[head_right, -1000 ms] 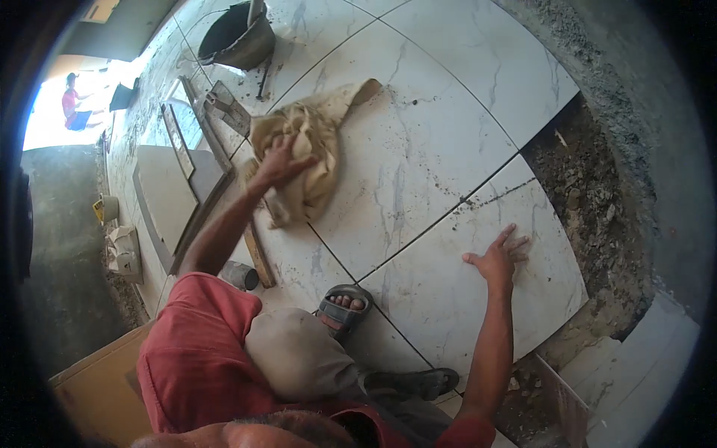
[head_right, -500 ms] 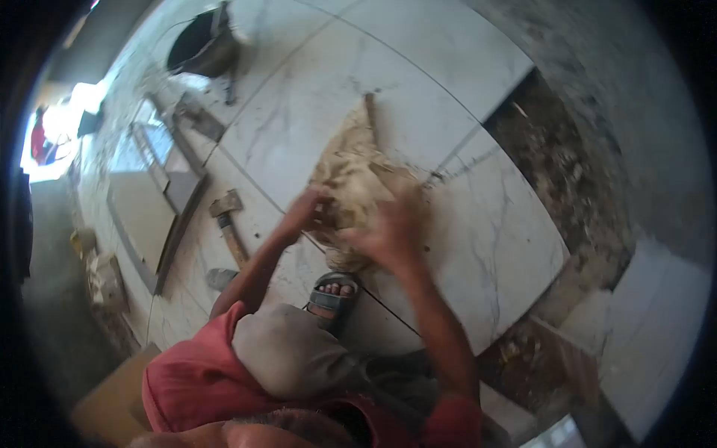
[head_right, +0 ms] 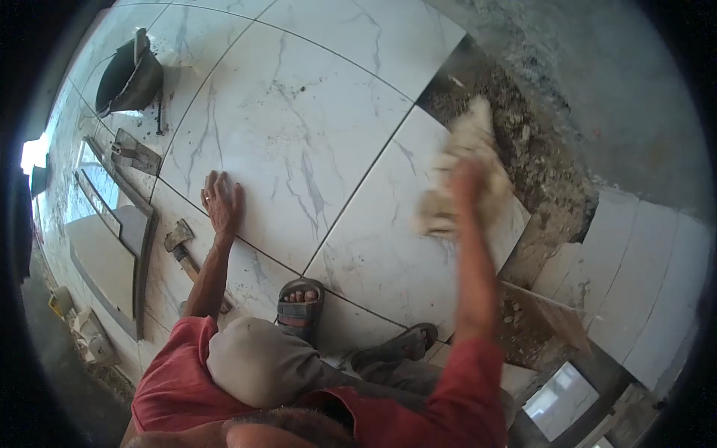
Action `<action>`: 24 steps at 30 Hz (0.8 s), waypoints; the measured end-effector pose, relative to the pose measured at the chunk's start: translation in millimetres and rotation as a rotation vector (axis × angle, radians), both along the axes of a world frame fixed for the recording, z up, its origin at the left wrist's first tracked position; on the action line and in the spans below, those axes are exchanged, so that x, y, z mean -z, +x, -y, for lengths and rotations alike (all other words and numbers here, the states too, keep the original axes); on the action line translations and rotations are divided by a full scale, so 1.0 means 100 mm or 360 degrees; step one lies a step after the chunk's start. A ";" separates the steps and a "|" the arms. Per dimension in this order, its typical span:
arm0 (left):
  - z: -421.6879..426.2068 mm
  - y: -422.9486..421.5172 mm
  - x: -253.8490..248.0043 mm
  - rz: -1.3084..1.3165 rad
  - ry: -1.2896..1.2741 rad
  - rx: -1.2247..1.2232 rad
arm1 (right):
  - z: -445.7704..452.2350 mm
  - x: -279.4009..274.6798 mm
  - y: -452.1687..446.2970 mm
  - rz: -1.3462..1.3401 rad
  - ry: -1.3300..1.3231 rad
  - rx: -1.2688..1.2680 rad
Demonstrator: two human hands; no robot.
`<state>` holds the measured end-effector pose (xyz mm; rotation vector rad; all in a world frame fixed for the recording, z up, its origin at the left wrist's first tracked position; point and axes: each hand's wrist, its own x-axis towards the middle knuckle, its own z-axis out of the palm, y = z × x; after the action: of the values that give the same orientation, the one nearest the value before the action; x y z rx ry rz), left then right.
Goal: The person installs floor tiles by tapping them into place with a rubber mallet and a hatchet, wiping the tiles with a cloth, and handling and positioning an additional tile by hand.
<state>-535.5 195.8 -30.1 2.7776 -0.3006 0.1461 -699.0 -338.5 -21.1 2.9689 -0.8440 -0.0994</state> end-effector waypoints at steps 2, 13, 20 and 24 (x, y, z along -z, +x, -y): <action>0.03 0.02 -0.07 0.0001 0.0029 -0.0019 | 1.28 -0.36 -0.49 0.0106 0.0115 0.0612; -0.18 0.13 0.07 -0.0019 -0.0638 -0.0129 | -2.34 -1.51 0.11 0.0531 0.0741 -0.1308; -0.62 0.41 0.07 -0.0005 -0.2077 -0.0659 | -4.56 -0.37 0.70 0.0056 0.0595 -0.1732; -0.77 0.39 0.20 -0.0014 -0.1737 -0.0488 | -4.27 -0.22 1.71 0.0075 0.0716 -0.1500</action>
<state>-496.9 273.1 -49.9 1.7140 0.1828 0.2707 -527.8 88.6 0.6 3.4138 0.7176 -0.1883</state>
